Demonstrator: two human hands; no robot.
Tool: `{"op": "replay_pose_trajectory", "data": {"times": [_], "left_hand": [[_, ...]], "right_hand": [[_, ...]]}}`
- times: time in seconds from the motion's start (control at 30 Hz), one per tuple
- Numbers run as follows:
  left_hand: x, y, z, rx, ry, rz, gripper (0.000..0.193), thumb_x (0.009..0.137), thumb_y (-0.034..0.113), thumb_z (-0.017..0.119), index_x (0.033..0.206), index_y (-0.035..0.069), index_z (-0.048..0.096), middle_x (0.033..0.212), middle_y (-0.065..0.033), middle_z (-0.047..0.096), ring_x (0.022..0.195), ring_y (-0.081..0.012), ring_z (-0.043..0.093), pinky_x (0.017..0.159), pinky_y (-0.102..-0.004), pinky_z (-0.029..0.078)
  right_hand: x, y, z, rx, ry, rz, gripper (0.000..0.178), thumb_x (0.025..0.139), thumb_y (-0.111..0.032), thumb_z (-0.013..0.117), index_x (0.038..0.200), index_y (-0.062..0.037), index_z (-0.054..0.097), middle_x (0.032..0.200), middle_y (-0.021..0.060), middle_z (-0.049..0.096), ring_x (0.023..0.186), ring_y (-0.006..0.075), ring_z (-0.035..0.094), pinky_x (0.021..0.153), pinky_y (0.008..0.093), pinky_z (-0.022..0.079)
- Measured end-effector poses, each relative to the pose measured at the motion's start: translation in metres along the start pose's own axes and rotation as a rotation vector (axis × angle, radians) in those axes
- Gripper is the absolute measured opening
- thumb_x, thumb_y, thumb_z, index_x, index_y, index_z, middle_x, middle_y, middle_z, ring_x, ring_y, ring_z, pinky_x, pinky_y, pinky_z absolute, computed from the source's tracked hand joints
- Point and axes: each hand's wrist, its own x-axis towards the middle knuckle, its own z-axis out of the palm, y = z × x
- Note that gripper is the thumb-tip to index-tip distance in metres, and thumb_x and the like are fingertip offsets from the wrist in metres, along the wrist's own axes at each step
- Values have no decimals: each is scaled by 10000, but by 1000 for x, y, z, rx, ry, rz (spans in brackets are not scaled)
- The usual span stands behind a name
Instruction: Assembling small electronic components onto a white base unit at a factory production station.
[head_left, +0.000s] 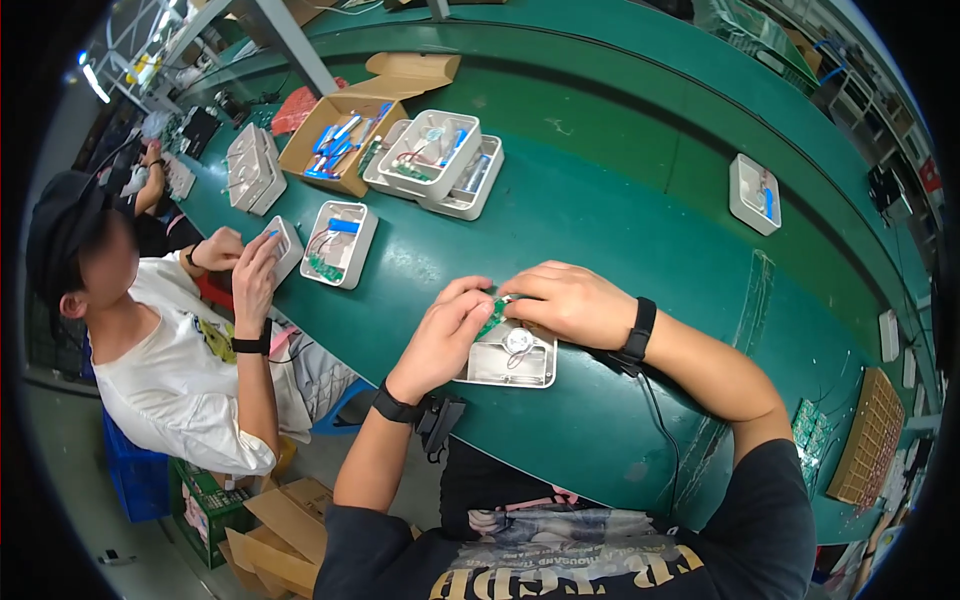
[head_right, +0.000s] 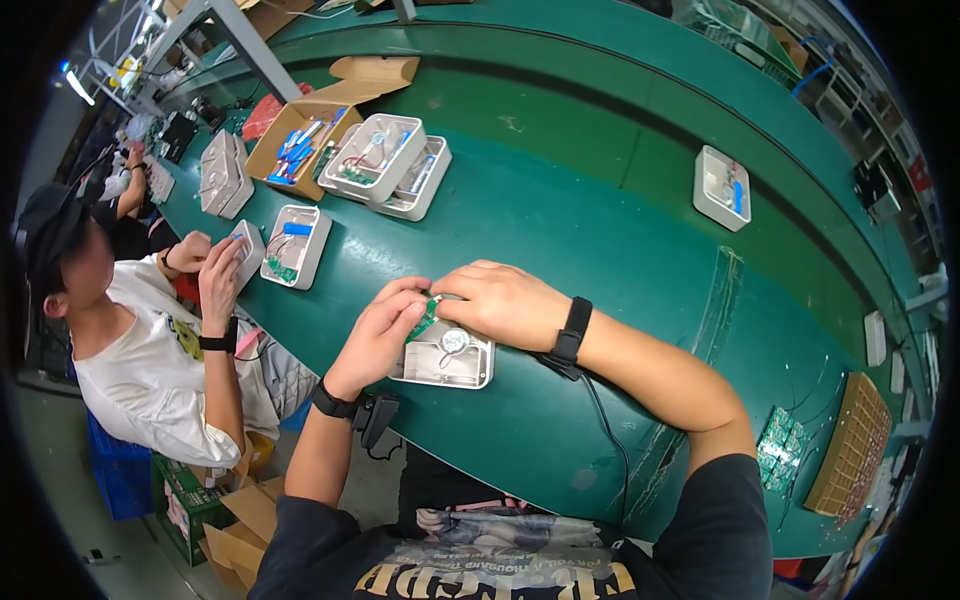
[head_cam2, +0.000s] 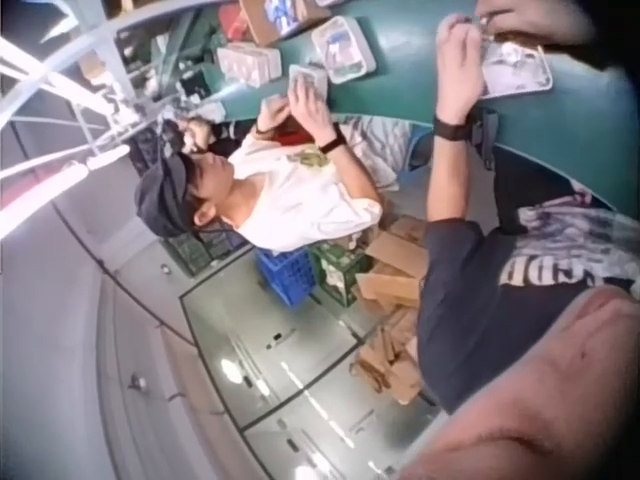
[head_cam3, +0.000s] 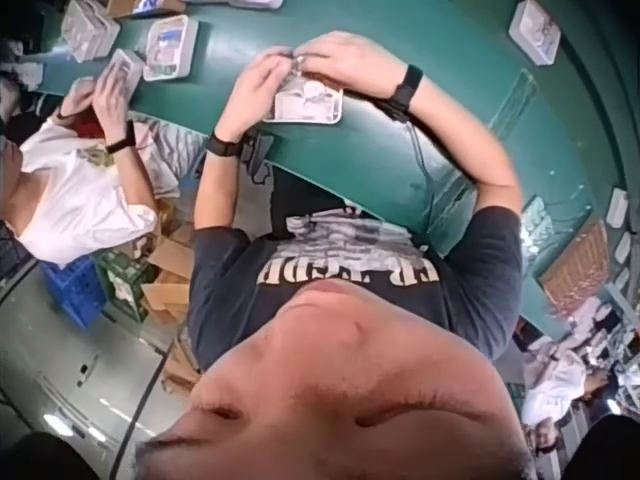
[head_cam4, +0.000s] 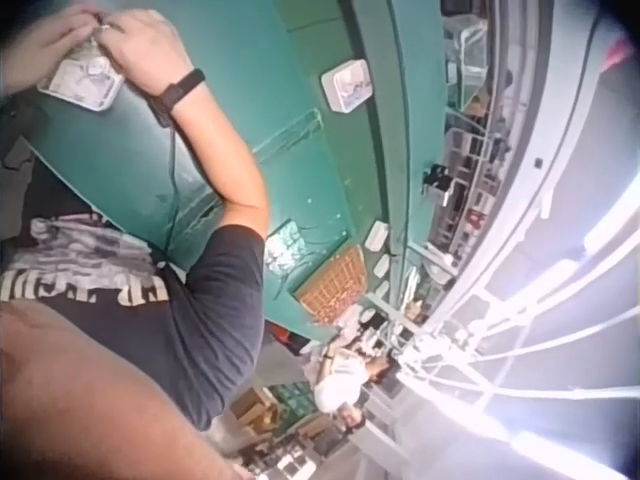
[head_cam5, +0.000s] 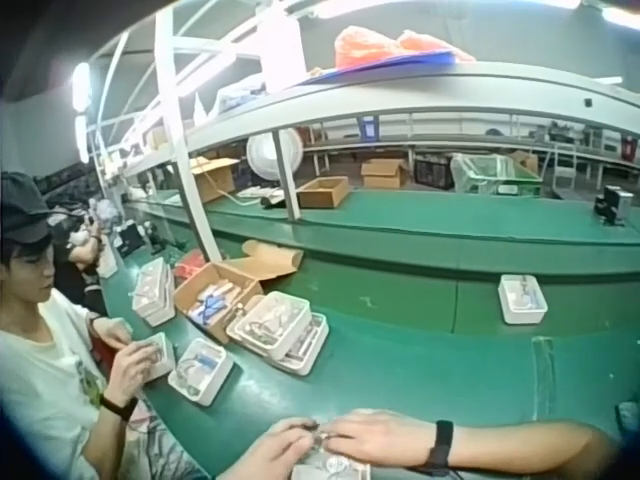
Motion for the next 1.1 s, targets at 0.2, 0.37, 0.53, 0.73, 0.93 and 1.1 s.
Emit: {"op": "replay_pose_trajectory", "data": {"times": [0.2,0.37,0.53,0.73,0.93,1.1], "left_hand": [[-46,19,4,357,353,-16,473,959,227,732,1355,-8,622,1385,-205,616,1275,-396,563,1110,-461,438],[-63,8,30,539,282,-63,639,856,238,808,1405,-8,594,1378,-194,610,1269,-408,555,1116,-502,417],[-61,-1,32,484,280,-50,582,847,210,806,1357,-9,632,1323,-187,640,1260,-403,573,1121,-531,408],[-48,-20,23,281,242,89,445,874,161,791,1274,1,679,1197,-177,700,1141,-374,660,1102,-542,433],[-46,-4,34,45,336,-46,382,869,49,798,1235,1,698,1162,-149,750,1063,-302,741,1023,-399,548],[-51,-6,36,164,376,-31,392,867,57,824,1237,17,700,1190,-155,756,1055,-294,749,932,-356,586]], "right_hand": [[-4,-1,1,-31,33,115,182,845,-68,775,1010,-45,701,1207,109,698,984,289,738,826,383,615],[-4,-12,4,87,74,302,194,837,-33,761,1022,-50,705,1204,97,700,977,283,735,816,387,620],[-4,-10,3,274,178,478,203,848,-16,746,1044,-54,705,1224,96,697,986,307,728,837,397,621],[-3,-12,0,195,-50,251,191,874,-27,737,1061,-50,704,1245,109,687,1109,329,683,943,413,586],[-4,-21,6,126,-105,253,177,885,-59,736,1056,-31,699,1223,124,682,1128,329,659,966,423,561],[0,-35,2,-33,-224,281,170,874,-44,722,1029,13,683,1164,156,668,1042,338,660,914,437,563]]}}
